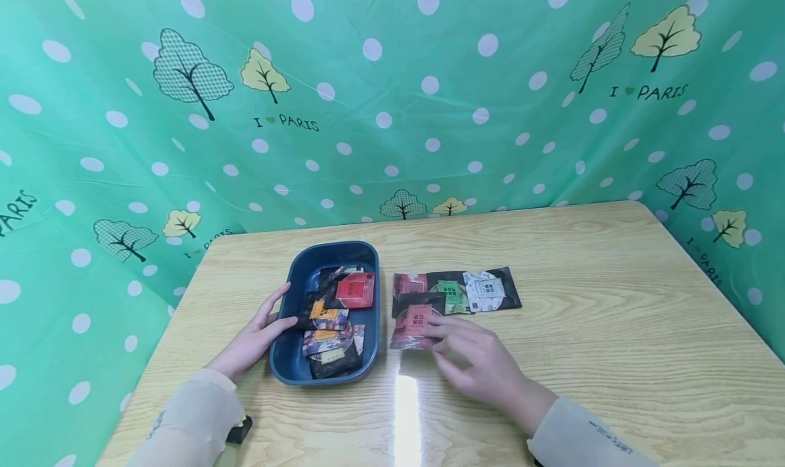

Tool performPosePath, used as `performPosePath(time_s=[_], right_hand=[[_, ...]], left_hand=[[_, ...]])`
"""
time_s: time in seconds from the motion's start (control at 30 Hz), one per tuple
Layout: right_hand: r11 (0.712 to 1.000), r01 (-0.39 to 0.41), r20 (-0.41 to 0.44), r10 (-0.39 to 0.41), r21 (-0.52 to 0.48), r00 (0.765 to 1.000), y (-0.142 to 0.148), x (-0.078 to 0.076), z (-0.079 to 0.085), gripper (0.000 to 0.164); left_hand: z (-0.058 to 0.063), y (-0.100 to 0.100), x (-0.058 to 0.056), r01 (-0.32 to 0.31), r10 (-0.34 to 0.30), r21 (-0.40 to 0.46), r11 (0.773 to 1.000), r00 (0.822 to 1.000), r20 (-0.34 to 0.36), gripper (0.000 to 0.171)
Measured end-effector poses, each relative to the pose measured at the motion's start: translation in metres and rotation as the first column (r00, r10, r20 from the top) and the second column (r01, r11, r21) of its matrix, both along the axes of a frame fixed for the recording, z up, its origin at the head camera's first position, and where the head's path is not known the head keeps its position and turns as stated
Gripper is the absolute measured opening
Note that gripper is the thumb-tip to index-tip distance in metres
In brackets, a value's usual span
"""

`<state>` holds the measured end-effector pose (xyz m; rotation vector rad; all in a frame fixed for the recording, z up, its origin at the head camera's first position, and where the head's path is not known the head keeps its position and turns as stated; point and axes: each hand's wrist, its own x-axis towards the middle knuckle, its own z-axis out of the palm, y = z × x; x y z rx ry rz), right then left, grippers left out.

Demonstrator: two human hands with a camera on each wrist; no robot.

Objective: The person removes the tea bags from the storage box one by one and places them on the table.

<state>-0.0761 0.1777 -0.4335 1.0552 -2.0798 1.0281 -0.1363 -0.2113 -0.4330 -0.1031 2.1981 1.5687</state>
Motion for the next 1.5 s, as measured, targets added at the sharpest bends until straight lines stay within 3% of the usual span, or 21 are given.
performPosePath(time_s=[0.27, 0.43, 0.77, 1.1, 1.3, 1.5], right_hand=[[0.999, -0.005, -0.005, 0.005, 0.046, 1.0, 0.008, 0.001, -0.007, 0.005], [0.995, -0.006, 0.046, 0.002, 0.104, 0.999, 0.007, 0.002, -0.007, 0.004], [0.975, -0.001, 0.104, -0.022, 0.221, 0.994, 0.0, -0.003, -0.006, 0.019], [0.936, 0.001, 0.283, -0.108, 0.352, 0.953, -0.003, -0.006, -0.007, 0.015], [0.91, -0.035, 0.39, -0.143, 0.414, 0.91, -0.005, -0.009, -0.006, 0.014], [0.895, -0.047, 0.419, -0.161, 0.443, 0.894, -0.007, -0.01, -0.007, 0.011]], left_hand=[[0.0, 0.0, 0.0, -0.005, 0.005, -0.003, 1.0, 1.0, 0.003, 0.069], [0.001, -0.001, 0.001, -0.005, 0.005, -0.006, 1.0, 1.0, -0.001, 0.069], [0.001, 0.0, 0.001, -0.009, 0.009, 0.0, 1.0, 1.0, 0.02, 0.07], [0.003, 0.0, 0.001, -0.011, 0.011, -0.004, 1.0, 1.0, 0.023, 0.069], [0.002, 0.0, 0.001, -0.009, 0.009, 0.003, 1.0, 1.0, 0.022, 0.069], [0.002, -0.001, 0.0, -0.005, 0.005, 0.001, 1.0, 1.0, 0.017, 0.069]])
